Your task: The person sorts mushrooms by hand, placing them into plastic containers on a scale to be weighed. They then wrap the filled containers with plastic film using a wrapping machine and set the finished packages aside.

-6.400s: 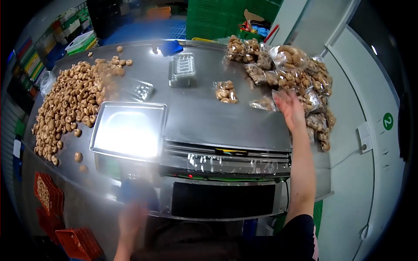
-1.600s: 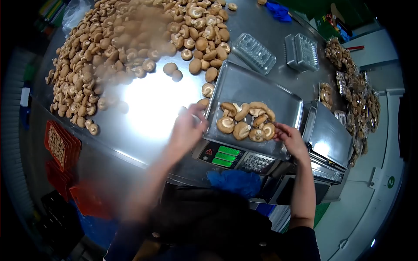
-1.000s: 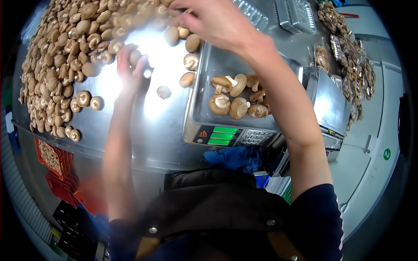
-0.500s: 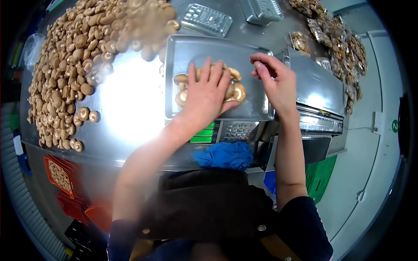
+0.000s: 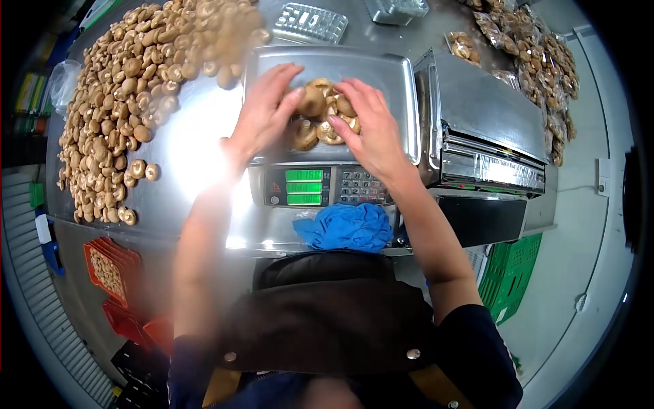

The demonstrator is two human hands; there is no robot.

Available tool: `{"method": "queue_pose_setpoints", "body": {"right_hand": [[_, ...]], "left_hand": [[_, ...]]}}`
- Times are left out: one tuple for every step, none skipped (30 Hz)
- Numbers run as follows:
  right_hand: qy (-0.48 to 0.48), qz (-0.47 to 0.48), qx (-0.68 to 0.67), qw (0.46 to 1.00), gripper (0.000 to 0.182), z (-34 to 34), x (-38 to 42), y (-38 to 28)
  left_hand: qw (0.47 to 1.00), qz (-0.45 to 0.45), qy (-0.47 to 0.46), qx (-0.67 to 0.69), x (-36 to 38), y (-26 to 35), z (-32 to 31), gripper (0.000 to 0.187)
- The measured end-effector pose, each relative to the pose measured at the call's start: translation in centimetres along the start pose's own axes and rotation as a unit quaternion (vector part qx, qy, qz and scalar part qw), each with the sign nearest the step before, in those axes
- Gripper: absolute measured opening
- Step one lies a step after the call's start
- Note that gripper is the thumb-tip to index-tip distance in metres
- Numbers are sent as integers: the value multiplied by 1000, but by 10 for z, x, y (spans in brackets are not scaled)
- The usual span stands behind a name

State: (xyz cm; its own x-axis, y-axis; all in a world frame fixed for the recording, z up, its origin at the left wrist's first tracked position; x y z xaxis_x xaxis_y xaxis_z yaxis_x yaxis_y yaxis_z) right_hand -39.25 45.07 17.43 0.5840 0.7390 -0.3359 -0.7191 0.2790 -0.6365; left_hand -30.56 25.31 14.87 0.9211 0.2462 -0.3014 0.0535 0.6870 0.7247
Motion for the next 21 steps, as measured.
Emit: {"method": "queue_pose_setpoints", "body": {"right_hand": [[12, -2, 7, 1000, 46, -4, -1, 6], [23, -5, 15, 1000, 48, -8, -2, 12], [15, -22, 12, 1000, 51, -14, -3, 19], [7, -39, 9, 999, 54, -20, -3, 25], [-1, -56, 5, 998, 58, -26, -3, 29], [-9, -32, 13, 999, 59, -32, -2, 29], [-17, -7, 20, 1000, 61, -39, 0, 25], [-25, 17, 28, 999, 63, -45, 3, 21], [-12, 39, 34, 999, 63, -46, 5, 17], [-15, 40, 38, 998, 64, -47, 5, 19], [-18, 42, 42, 998, 64, -48, 6, 23], [-20, 46, 46, 998, 65, -48, 6, 25], [-27, 46, 48, 997, 64, -45, 4, 27], [-37, 39, 27, 998, 63, -42, 2, 27], [-47, 31, 7, 998, 63, -37, 2, 25], [-57, 21, -13, 998, 62, -32, 3, 24], [-36, -30, -83, 995, 58, -27, 3, 28], [-4, -62, -115, 991, 56, -18, 2, 36], [28, -94, -147, 984, 55, -7, 1, 45], [60, -126, -180, 974, 54, 0, 0, 53], [28, -178, -150, 972, 54, 3, -1, 58]], "left_hand": [[999, -15, 8, -47, 2, 2, -4, 42], [995, -30, 15, -94, 6, 2, -7, 43], [993, -29, 16, -111, 9, 2, -10, 43], [991, -29, 17, -129, 11, 1, -12, 42], [988, -28, 18, -148, 12, 0, -14, 42], [991, -18, 21, -134, 14, 1, -17, 41], [992, -8, 23, -121, 16, 2, -19, 40], [994, 2, 26, -108, 18, 2, -22, 40], [992, -13, 44, -115, 19, 2, -25, 37], [988, -22, 46, -147, 20, 3, -28, 36], [982, -31, 49, -179, 20, 5, -32, 34], [975, -39, 53, -211, 20, 8, -33, 33], [971, -52, 48, -228, 18, 12, -32, 31], [978, -37, 44, -201, 16, 10, -31, 32], [982, -27, 30, -185, 15, 9, -28, 33], [985, -16, 15, -168, 15, 8, -25, 35], [989, 7, 56, -134, 17, 9, -21, 37], [990, 31, 95, -99, 24, 10, -16, 39], [988, 55, 132, -63, 32, 10, -10, 41], [983, 95, 157, -10, 39, 7, 5, 41], [971, 123, 201, -28, 50, 1, 14, 39]]}}
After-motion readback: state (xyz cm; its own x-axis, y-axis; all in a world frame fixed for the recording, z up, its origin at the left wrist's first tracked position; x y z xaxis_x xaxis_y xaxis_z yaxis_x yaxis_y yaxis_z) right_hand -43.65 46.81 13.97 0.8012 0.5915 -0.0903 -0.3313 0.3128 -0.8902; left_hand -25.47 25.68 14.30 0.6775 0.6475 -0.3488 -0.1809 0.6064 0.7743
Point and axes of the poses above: each hand's wrist, its own x-axis away from the middle knuckle, its own z-axis out of the back of the hand, y = z × x, the point moved 1 cm from there along -x, towards the middle knuckle
